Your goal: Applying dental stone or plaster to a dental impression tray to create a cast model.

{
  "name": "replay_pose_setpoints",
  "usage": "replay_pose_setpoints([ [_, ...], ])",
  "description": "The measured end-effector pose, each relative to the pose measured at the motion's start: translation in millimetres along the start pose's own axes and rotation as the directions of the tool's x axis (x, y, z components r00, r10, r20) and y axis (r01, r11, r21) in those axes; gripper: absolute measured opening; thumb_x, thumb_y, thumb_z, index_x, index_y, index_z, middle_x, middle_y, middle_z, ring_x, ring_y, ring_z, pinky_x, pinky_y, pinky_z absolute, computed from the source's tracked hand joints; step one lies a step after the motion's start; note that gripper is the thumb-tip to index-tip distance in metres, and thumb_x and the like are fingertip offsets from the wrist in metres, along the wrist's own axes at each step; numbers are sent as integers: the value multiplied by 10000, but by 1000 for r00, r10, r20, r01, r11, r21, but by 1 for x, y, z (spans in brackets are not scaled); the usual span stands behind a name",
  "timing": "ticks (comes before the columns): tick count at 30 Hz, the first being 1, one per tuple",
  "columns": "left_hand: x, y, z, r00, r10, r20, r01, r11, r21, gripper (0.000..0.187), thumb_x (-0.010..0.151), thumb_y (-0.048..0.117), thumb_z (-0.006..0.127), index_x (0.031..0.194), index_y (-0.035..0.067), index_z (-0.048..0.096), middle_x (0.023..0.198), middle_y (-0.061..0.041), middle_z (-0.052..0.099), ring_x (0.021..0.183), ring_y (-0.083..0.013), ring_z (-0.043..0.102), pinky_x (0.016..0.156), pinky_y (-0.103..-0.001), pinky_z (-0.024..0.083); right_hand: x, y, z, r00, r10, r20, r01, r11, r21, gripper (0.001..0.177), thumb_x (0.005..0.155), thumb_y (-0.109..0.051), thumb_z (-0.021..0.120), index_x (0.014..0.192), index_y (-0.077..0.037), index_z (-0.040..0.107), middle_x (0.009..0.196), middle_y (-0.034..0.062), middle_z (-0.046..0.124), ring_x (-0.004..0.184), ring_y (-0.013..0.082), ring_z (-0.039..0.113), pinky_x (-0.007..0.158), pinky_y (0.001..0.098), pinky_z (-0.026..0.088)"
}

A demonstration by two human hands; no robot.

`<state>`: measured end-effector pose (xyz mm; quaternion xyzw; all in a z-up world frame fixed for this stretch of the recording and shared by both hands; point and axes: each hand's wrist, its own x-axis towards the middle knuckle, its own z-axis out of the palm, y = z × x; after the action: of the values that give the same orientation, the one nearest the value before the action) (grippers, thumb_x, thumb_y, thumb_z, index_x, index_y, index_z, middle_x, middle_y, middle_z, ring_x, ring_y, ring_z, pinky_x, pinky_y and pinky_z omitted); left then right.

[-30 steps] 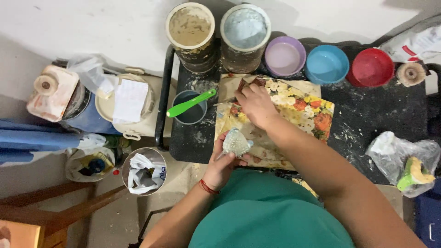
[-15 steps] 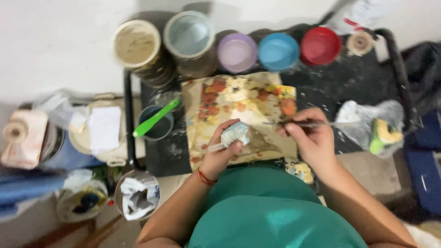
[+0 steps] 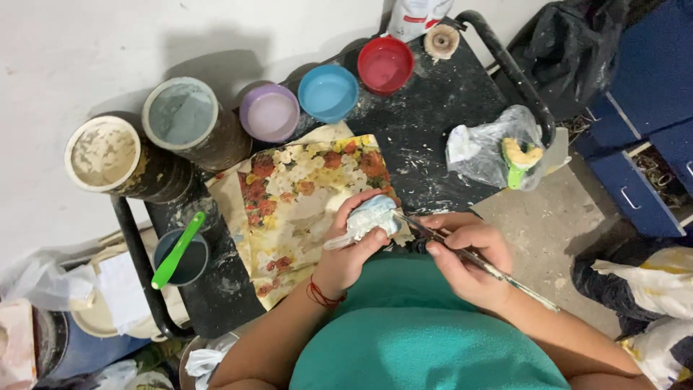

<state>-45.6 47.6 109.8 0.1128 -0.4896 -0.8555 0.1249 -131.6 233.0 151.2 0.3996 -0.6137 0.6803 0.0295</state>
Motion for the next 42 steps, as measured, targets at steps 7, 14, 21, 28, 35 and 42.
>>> replay_pose_setpoints([
  [7, 4, -3, 6, 998, 46, 44, -49, 996, 78, 647, 939, 236, 785, 1492, 35, 517, 1466, -378, 493, 1142, -327, 622, 836, -447, 657, 21, -27, -5, 995, -71, 63, 85, 958, -273, 236, 808, -16, 835, 905, -64, 626, 1016, 194, 790, 879, 345, 811, 680, 354, 649],
  [14, 3, -14, 2, 984, 181, -6, -175, 958, 230, 573, 941, 143, 774, 1461, 46, 553, 1359, -321, 623, 1210, -329, 611, 938, -503, 571, 52, -66, -2, 927, 240, 288, -42, 830, -556, 251, 896, -160, 724, 695, -9, 736, 966, 216, 784, 845, 434, 757, 592, 435, 631],
  [21, 13, -16, 1, 985, 168, 30, -170, 967, 189, 580, 916, 156, 797, 1443, 50, 577, 1298, -301, 646, 1136, -276, 618, 874, -450, 590, 43, -47, 8, 991, 134, 24, -115, 919, -377, 73, 881, -64, 760, 849, -17, 715, 938, 182, 801, 672, 304, 780, 491, 259, 571],
  [28, 15, -32, -17, 994, 92, 65, -99, 989, 109, 607, 876, 112, 823, 1426, 29, 580, 1248, -281, 639, 1029, -237, 640, 790, -368, 638, 34, -24, -5, 974, 225, 14, -221, 967, -127, 155, 857, 28, 783, 869, 27, 628, 941, 250, 791, 772, 305, 807, 613, 371, 626],
  [35, 12, -26, -12, 990, 88, 111, -88, 996, -11, 581, 878, 94, 804, 1390, -45, 569, 1167, -300, 637, 897, -259, 725, 690, -338, 673, 30, -9, -9, 959, 280, 45, -283, 932, 227, 179, 897, 85, 708, 901, 12, 545, 992, 320, 766, 841, 305, 783, 693, 401, 653],
  [42, 15, -24, -12, 982, 124, 139, -118, 992, -51, 584, 849, 23, 799, 1364, -97, 551, 1045, -304, 676, 842, -307, 758, 678, -351, 676, 27, -11, -5, 933, 353, 67, -351, 857, 378, 183, 906, 84, 687, 934, -11, 533, 1019, 353, 757, 901, 354, 801, 770, 440, 686],
])
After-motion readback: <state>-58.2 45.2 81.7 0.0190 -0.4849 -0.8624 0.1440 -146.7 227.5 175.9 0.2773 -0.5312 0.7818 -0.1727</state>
